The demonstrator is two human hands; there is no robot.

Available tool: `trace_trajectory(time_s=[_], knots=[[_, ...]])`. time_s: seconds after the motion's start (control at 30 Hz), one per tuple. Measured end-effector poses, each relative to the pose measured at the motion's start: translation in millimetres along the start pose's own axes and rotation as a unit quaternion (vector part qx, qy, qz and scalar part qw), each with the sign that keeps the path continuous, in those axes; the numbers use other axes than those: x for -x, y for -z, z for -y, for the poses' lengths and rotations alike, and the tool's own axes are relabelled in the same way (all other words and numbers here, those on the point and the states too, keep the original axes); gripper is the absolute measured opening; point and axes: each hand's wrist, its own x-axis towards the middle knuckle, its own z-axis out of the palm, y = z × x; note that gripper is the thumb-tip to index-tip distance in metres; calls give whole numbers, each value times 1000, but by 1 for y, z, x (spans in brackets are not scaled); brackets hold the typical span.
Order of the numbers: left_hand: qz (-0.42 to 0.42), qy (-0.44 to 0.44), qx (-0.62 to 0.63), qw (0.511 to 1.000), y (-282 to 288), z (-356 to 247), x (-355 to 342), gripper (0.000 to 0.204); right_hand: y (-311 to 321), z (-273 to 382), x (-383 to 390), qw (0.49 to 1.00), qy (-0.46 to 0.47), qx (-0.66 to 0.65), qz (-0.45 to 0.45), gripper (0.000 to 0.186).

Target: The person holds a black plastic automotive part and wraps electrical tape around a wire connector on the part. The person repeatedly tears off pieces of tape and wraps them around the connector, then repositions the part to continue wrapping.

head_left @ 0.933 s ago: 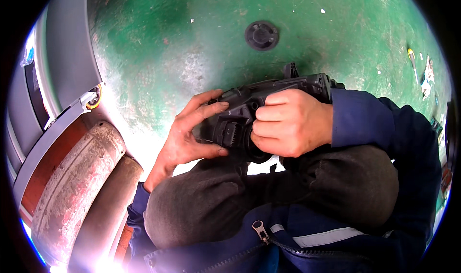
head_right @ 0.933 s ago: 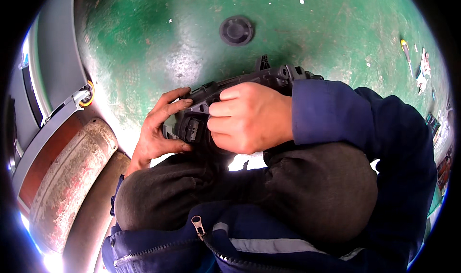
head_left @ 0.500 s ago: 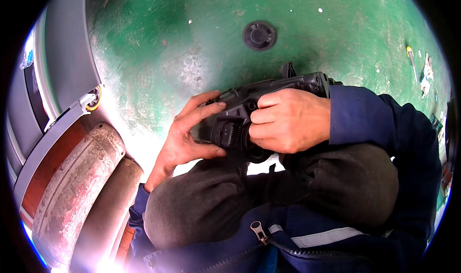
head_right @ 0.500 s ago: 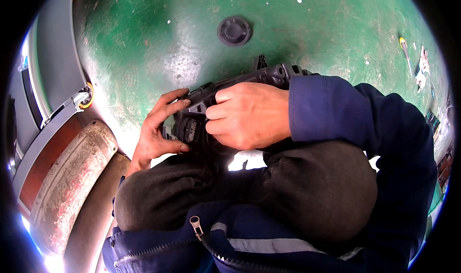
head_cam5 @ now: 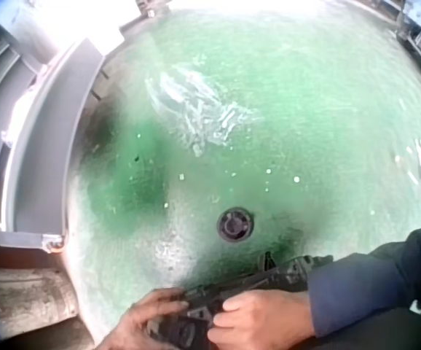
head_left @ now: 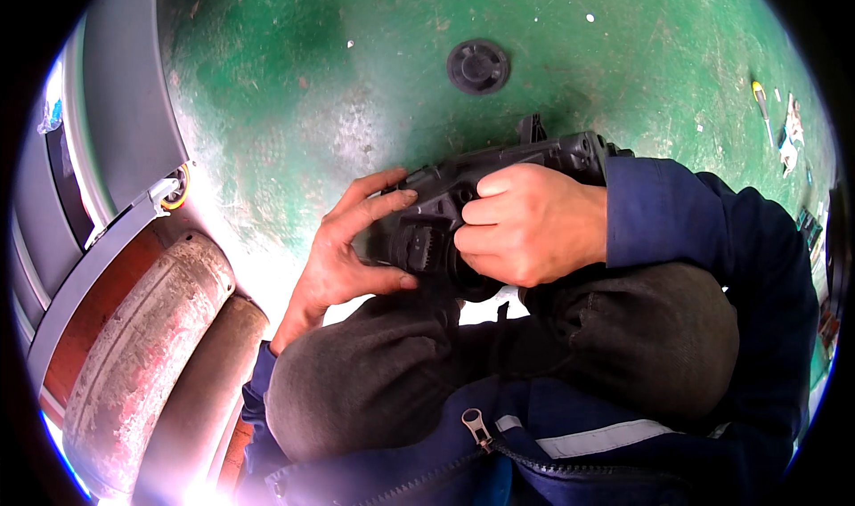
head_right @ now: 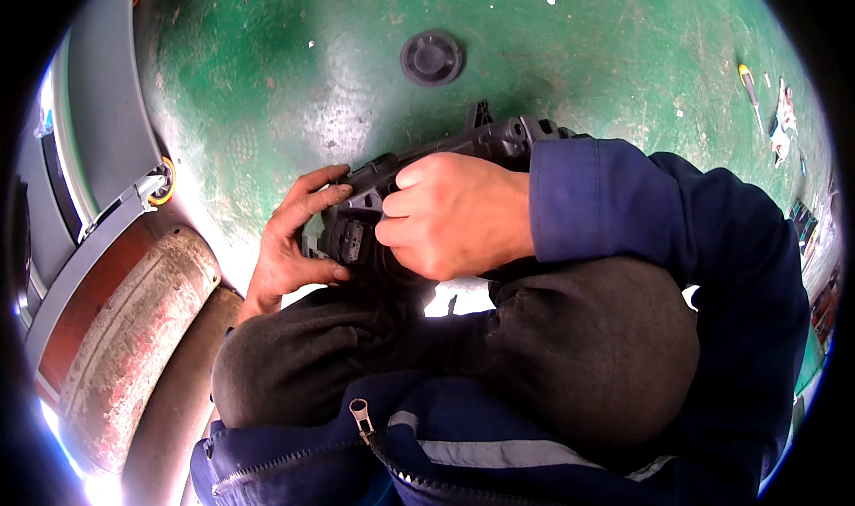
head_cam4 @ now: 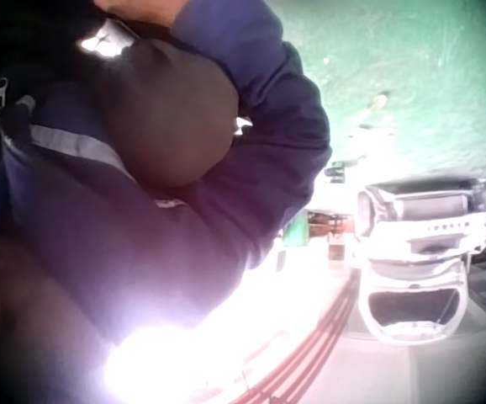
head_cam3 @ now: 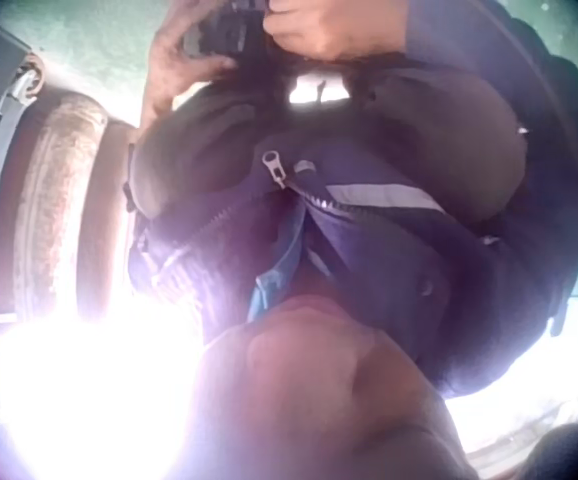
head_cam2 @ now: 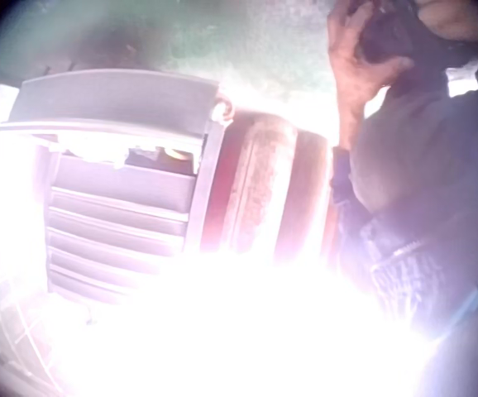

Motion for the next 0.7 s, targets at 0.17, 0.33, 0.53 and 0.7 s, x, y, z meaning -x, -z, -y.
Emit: trace_trajectory(time_s=[0.17,0.33,0.53,0.7], knots=[[-3,7,16,1000,-1,5,3,91,9,-1,7,999,12,-32,33,12],[-10,9,14,1000,-2,6,4,91,11,-4,12,998,18,-46,27,17],[-11,13,25,1000,-2,3,3,91,20,-2,10,995,-6,-95,41,14],[-11,9,30,999,-1,9,2,91,14,-3,6,996,0,-71,48,12]])
